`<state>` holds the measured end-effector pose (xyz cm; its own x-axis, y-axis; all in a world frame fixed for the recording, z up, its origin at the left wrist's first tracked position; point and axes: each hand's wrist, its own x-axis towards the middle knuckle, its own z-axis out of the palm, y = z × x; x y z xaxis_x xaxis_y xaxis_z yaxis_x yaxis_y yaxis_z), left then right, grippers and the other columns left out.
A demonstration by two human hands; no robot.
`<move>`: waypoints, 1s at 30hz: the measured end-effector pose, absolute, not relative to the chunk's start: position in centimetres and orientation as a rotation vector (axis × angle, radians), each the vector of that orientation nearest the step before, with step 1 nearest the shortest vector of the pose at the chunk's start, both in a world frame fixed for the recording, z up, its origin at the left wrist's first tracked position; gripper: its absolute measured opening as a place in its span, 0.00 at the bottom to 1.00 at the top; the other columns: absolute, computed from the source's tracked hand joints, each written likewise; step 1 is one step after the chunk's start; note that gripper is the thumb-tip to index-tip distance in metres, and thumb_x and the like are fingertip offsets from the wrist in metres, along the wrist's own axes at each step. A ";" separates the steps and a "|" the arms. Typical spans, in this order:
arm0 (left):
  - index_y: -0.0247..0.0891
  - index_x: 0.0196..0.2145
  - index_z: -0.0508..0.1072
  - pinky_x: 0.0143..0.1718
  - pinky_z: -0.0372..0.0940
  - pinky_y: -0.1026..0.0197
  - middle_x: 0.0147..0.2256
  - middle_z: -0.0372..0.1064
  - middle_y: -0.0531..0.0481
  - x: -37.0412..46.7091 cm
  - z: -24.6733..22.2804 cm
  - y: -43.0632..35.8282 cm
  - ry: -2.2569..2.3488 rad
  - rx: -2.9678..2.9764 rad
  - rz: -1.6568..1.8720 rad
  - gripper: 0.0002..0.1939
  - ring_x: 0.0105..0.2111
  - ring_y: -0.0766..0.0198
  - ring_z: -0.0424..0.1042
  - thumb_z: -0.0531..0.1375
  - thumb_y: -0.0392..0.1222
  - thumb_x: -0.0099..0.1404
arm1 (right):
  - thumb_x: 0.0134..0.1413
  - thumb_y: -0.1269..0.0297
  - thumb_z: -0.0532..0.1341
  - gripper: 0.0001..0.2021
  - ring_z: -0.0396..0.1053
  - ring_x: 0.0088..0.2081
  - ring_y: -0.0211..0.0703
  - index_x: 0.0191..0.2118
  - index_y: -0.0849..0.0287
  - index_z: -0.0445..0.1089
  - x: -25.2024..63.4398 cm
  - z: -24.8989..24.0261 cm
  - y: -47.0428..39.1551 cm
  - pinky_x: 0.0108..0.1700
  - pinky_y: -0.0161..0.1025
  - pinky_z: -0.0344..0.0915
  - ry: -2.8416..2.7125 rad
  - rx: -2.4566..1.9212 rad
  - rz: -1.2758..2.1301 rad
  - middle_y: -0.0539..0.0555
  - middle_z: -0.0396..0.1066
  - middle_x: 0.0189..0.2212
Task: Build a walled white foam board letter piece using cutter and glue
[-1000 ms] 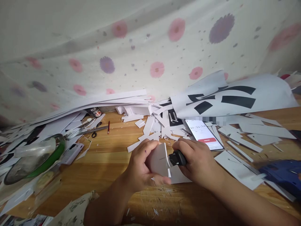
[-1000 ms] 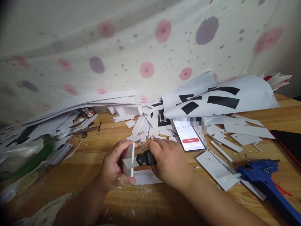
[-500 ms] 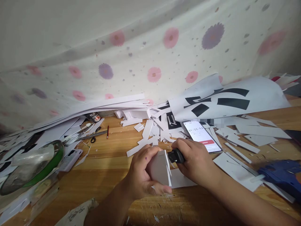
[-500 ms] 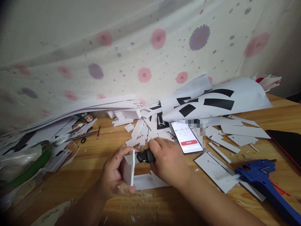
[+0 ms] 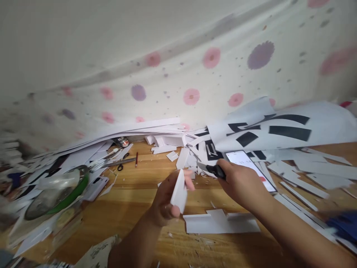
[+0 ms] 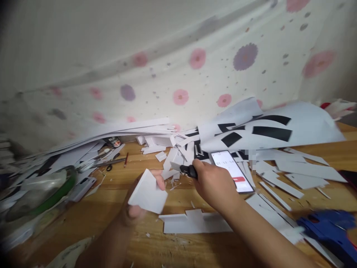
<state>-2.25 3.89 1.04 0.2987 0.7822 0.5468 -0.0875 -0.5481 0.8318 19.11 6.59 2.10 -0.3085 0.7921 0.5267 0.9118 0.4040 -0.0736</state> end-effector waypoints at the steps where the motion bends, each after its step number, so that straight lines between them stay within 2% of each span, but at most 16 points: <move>1: 0.37 0.50 0.66 0.31 0.63 0.58 0.33 0.66 0.46 -2.4 0.9 4.2 0.603 1.678 1.403 0.43 0.30 0.61 0.64 0.56 0.75 0.47 | 0.45 0.72 0.54 0.04 0.63 0.17 0.40 0.28 0.56 0.61 19.3 2.0 6.7 0.19 0.32 0.44 -2.181 -1.441 -0.333 0.48 0.67 0.17; 3: 0.38 0.50 0.65 0.35 0.65 0.55 0.36 0.68 0.45 -2.4 0.9 4.6 0.545 1.522 1.476 0.44 0.35 0.57 0.67 0.57 0.75 0.46 | 0.48 0.69 0.55 0.02 0.63 0.17 0.41 0.28 0.55 0.61 19.7 1.5 6.8 0.18 0.32 0.45 -2.183 -1.392 -0.347 0.48 0.67 0.17; 6: 0.42 0.51 0.63 0.47 0.65 0.46 0.44 0.70 0.42 -2.2 1.3 4.8 0.494 1.348 1.470 0.44 0.45 0.49 0.69 0.62 0.72 0.43 | 0.49 0.68 0.56 0.02 0.63 0.15 0.41 0.31 0.54 0.62 20.4 0.8 7.1 0.17 0.32 0.48 -2.158 -1.301 -0.356 0.47 0.68 0.17; 9: 0.45 0.53 0.61 0.56 0.56 0.39 0.55 0.63 0.40 -2.1 1.6 4.7 0.447 1.297 1.418 0.42 0.54 0.43 0.64 0.65 0.66 0.45 | 0.51 0.64 0.56 0.03 0.62 0.12 0.42 0.34 0.54 0.63 21.2 0.6 7.1 0.14 0.33 0.48 -2.127 -1.279 -0.343 0.47 0.67 0.15; 12: 0.46 0.54 0.60 0.58 0.53 0.38 0.58 0.60 0.40 -2.3 1.5 4.8 0.394 1.318 1.400 0.41 0.58 0.43 0.60 0.66 0.63 0.47 | 0.55 0.57 0.56 0.07 0.63 0.12 0.43 0.35 0.54 0.63 21.7 1.0 6.9 0.13 0.33 0.50 -2.108 -1.303 -0.301 0.46 0.65 0.13; 16: 0.41 0.54 0.62 0.54 0.59 0.42 0.55 0.62 0.37 -2.9 1.4 5.0 0.530 1.472 1.411 0.40 0.56 0.43 0.61 0.66 0.62 0.48 | 0.58 0.48 0.53 0.16 0.65 0.13 0.43 0.40 0.56 0.63 21.1 2.9 5.8 0.13 0.34 0.53 -2.083 -1.163 -0.248 0.46 0.64 0.12; 19: 0.39 0.52 0.66 0.50 0.62 0.48 0.51 0.63 0.39 -3.3 1.4 4.9 0.689 1.683 1.377 0.37 0.51 0.47 0.65 0.66 0.61 0.49 | 0.61 0.51 0.50 0.14 0.66 0.16 0.38 0.38 0.55 0.63 19.7 4.6 4.3 0.17 0.32 0.57 -2.167 -0.954 -0.152 0.47 0.68 0.18; 25: 0.43 0.52 0.66 0.50 0.60 0.52 0.47 0.65 0.44 -3.3 1.6 4.7 0.755 2.069 1.295 0.31 0.48 0.52 0.64 0.65 0.57 0.53 | 0.61 0.47 0.48 0.20 0.64 0.20 0.39 0.29 0.57 0.61 17.6 5.4 2.8 0.21 0.34 0.55 -2.264 -0.897 -0.178 0.50 0.66 0.20; 30: 0.44 0.54 0.65 0.49 0.60 0.52 0.44 0.67 0.43 -3.1 2.2 4.6 0.740 2.188 1.190 0.35 0.45 0.52 0.65 0.64 0.61 0.52 | 0.60 0.44 0.49 0.22 0.62 0.20 0.39 0.30 0.58 0.61 17.6 4.7 2.9 0.23 0.35 0.52 -2.287 -0.927 -0.283 0.50 0.66 0.21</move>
<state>-3.10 4.59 2.16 0.4603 0.6820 0.5684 0.2086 -0.7054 0.6774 17.62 2.89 4.72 -0.5418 0.5456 0.6393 0.6851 0.7273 -0.0401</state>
